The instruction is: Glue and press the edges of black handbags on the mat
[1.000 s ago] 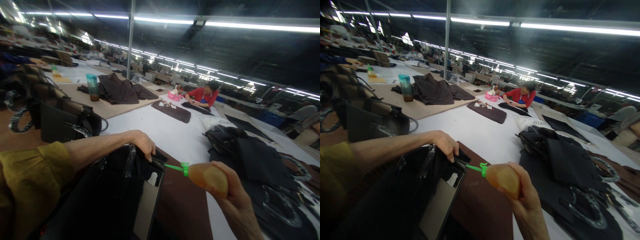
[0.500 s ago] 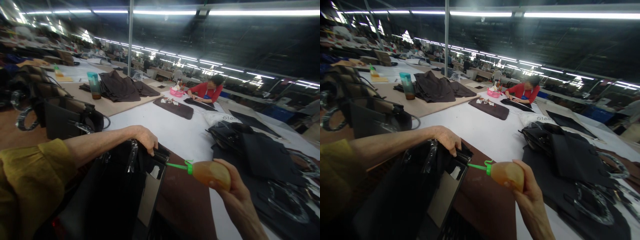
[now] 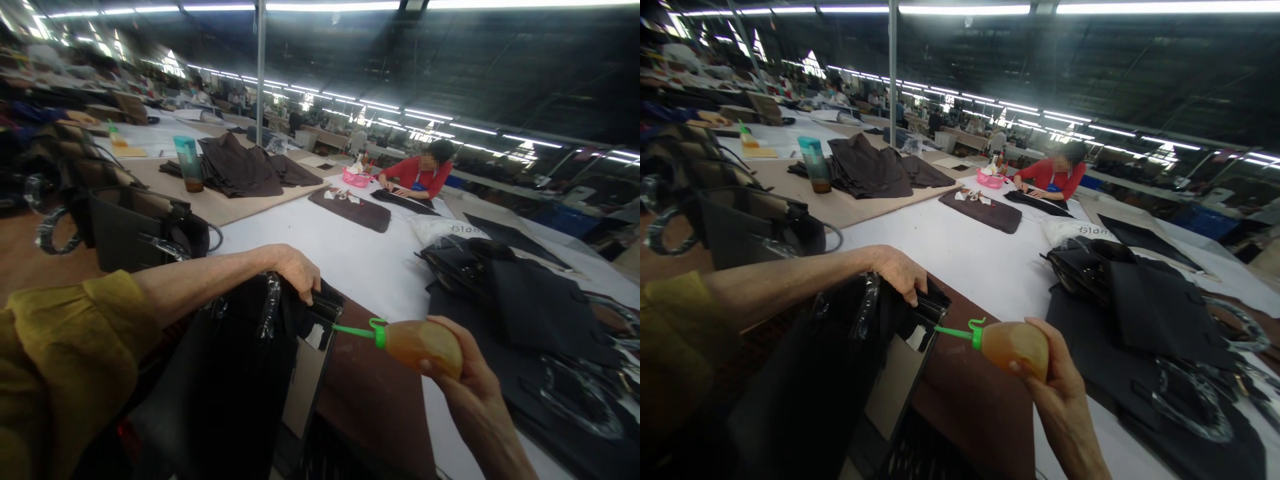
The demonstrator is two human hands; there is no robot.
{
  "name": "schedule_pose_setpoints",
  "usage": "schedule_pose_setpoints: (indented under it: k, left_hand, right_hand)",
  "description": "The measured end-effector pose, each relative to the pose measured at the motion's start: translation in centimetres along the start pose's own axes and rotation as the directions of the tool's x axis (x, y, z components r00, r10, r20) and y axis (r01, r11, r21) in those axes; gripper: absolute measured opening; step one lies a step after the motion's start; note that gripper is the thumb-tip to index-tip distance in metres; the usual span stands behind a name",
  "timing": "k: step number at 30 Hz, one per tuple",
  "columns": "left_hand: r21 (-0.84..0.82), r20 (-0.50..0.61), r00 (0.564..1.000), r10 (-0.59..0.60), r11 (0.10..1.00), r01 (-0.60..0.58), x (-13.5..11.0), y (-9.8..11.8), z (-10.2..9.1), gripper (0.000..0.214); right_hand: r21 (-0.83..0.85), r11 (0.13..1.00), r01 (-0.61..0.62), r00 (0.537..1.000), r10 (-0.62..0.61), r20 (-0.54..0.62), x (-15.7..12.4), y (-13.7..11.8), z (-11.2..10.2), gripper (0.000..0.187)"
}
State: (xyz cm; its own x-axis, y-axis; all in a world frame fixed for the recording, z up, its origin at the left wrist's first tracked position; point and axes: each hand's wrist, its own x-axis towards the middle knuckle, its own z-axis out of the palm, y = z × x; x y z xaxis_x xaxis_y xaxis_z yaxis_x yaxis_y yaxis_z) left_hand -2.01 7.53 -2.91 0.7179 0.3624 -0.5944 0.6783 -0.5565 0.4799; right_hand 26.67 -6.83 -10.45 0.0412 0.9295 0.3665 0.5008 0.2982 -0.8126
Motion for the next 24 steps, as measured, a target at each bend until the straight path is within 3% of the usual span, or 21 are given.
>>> schedule_pose_setpoints:
  k: [5,14,20,24]
  left_hand:
    - [0.019,0.018,1.000,-0.009,1.000,0.009,0.05,0.28,-0.01,0.024]
    - [0.010,0.013,0.999,0.043,0.999,-0.043,0.28,-0.17,-0.20,0.027]
    - [0.010,0.017,0.999,0.028,1.000,-0.028,0.08,0.08,-0.15,0.025]
    - [0.023,0.010,1.000,0.010,1.000,-0.010,0.13,0.16,-0.07,0.025]
  right_hand:
    - [0.001,1.000,0.004,1.000,-0.004,-0.022,0.07,-0.30,0.41,0.044]
    - [0.062,0.994,-0.095,0.989,0.101,-0.107,-0.63,-0.74,0.68,0.048]
    - [0.157,0.978,-0.139,0.980,0.159,-0.121,-0.47,-0.75,0.84,0.052]
    - [0.128,0.981,-0.143,0.986,0.153,-0.071,-0.40,-0.75,0.85,0.051]
